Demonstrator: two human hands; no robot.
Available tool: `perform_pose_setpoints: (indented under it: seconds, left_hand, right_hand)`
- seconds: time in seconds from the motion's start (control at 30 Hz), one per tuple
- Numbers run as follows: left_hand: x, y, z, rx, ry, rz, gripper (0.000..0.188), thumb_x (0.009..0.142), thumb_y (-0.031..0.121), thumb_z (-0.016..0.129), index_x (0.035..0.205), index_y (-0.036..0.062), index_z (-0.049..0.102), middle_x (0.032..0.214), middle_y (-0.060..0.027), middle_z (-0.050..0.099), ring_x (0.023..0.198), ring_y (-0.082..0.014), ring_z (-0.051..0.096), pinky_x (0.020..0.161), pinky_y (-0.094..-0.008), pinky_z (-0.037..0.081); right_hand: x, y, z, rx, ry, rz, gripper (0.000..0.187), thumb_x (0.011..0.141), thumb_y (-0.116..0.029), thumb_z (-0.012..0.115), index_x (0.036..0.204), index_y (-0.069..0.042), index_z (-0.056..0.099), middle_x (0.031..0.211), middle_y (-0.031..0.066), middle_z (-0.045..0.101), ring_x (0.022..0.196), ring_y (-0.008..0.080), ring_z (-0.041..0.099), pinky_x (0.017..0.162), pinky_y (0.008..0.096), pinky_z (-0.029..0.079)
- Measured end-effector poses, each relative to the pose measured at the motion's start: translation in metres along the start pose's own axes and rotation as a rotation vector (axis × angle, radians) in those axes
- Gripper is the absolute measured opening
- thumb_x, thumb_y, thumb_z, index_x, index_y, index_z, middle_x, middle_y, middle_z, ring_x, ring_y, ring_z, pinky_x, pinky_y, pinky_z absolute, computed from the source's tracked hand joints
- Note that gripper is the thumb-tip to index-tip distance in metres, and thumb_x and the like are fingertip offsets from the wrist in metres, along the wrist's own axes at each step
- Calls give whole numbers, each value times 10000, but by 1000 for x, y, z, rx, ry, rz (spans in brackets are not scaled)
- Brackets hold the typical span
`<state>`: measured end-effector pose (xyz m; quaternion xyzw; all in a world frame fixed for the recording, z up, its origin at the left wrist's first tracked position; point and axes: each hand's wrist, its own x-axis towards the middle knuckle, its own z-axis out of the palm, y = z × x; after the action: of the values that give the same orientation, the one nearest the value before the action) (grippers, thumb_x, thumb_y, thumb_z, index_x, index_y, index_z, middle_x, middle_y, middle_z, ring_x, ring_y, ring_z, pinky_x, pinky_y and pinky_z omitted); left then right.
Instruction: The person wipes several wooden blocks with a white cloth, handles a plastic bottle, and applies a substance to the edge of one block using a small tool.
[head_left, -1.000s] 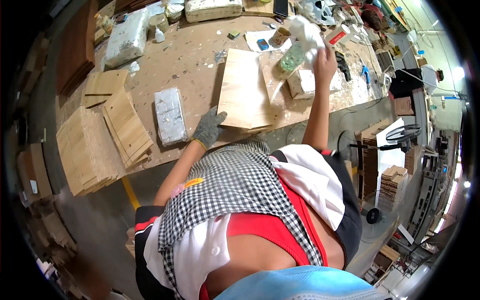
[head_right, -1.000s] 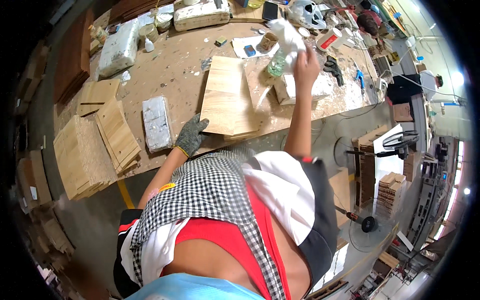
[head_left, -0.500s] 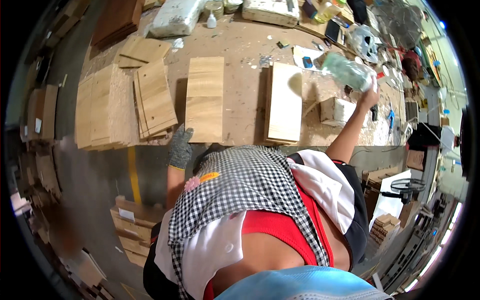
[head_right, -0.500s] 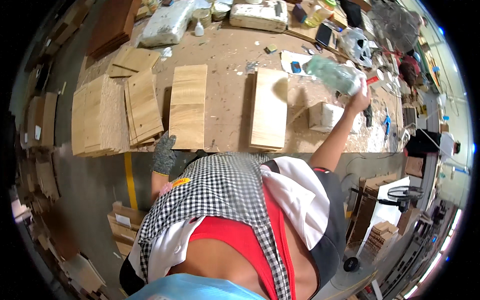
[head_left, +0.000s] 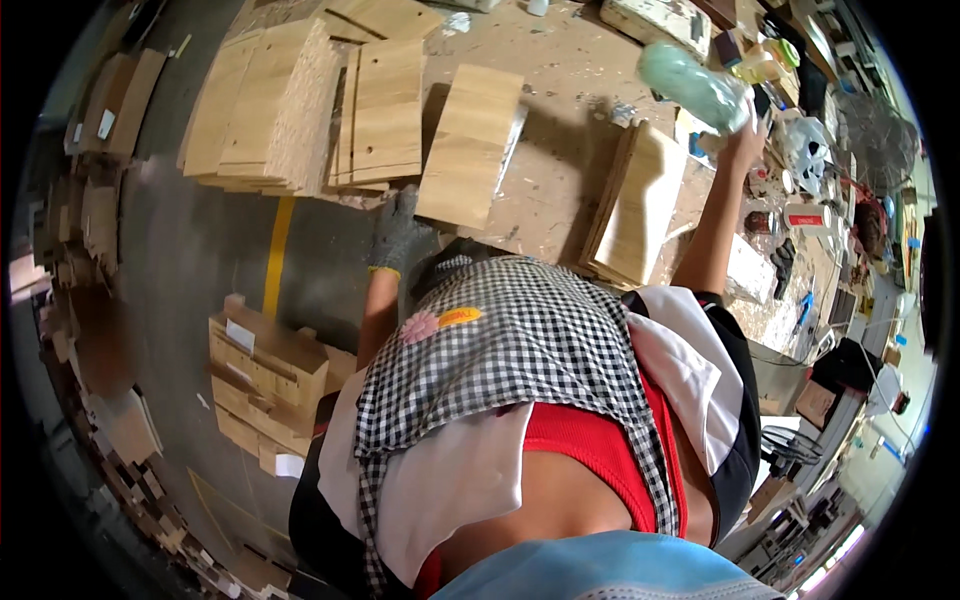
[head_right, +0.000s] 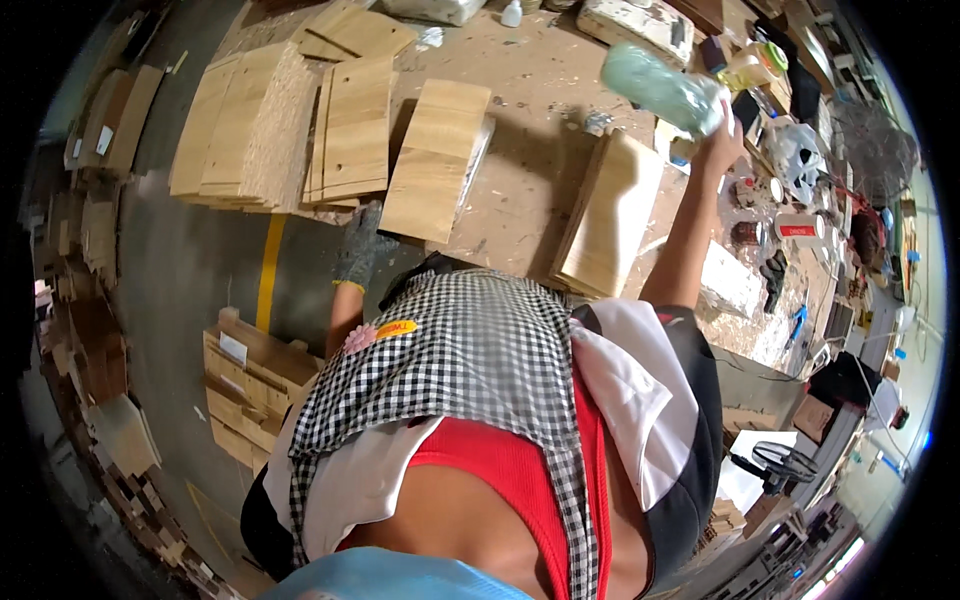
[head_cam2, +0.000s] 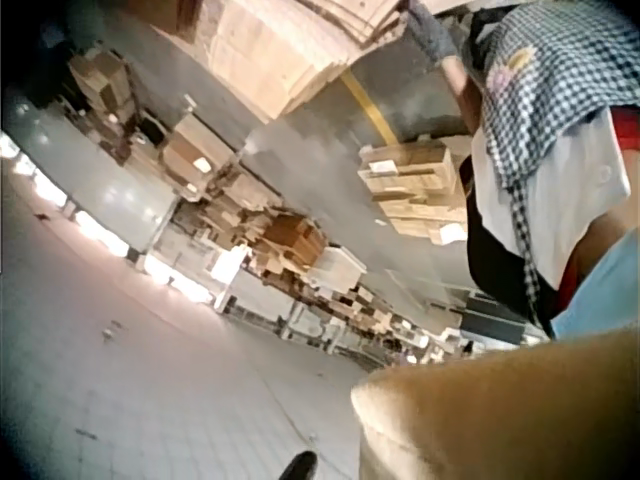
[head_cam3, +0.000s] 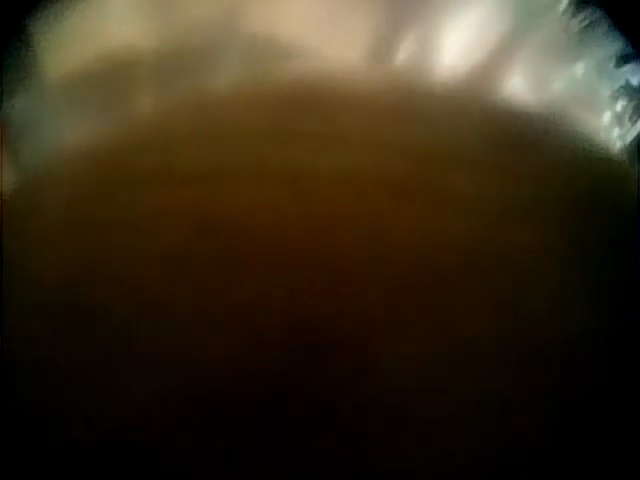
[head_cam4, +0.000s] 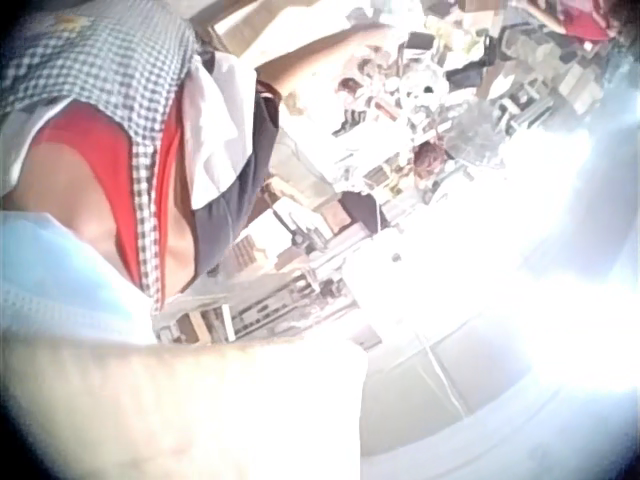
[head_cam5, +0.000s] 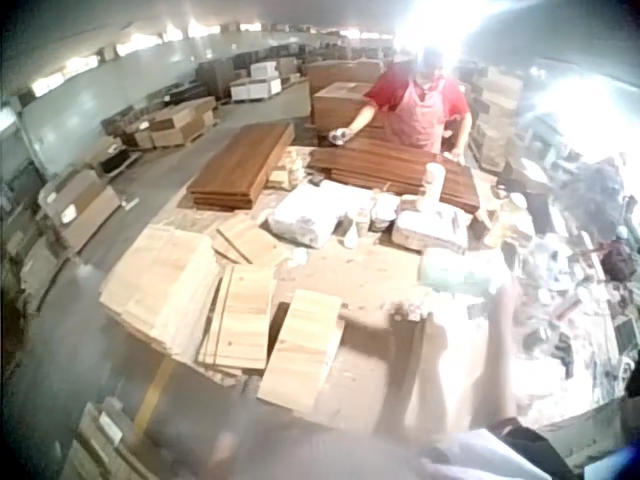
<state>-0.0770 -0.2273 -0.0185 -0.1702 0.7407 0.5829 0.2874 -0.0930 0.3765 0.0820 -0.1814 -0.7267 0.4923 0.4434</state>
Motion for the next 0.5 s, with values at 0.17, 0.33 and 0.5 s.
perform_pose_setpoints:
  seconds: [0.17,0.33,0.5]
  left_hand:
    - [19,-13,12,-599,55,133,456,917,330,673,1229,1,623,1187,-86,663,1072,-207,616,890,-314,495]
    - [46,-3,27,-1165,-47,-318,439,948,-2,516,1385,32,480,1365,-112,555,1221,-251,533,1042,-332,437]
    - [58,-56,24,-635,75,181,338,1016,248,504,1288,55,553,1311,-100,593,1184,-248,546,1020,-347,442]
  right_hand:
    - [-26,-52,140,-948,-298,-689,311,911,-402,622,944,-95,658,896,110,661,820,318,657,696,411,529]
    - [-32,-6,159,-1005,-539,-760,293,917,-388,619,1019,-114,640,958,93,632,874,336,640,722,424,526]
    - [-17,-10,146,-799,-246,-520,505,894,-489,653,1051,-10,633,1083,194,604,908,355,626,730,444,503]
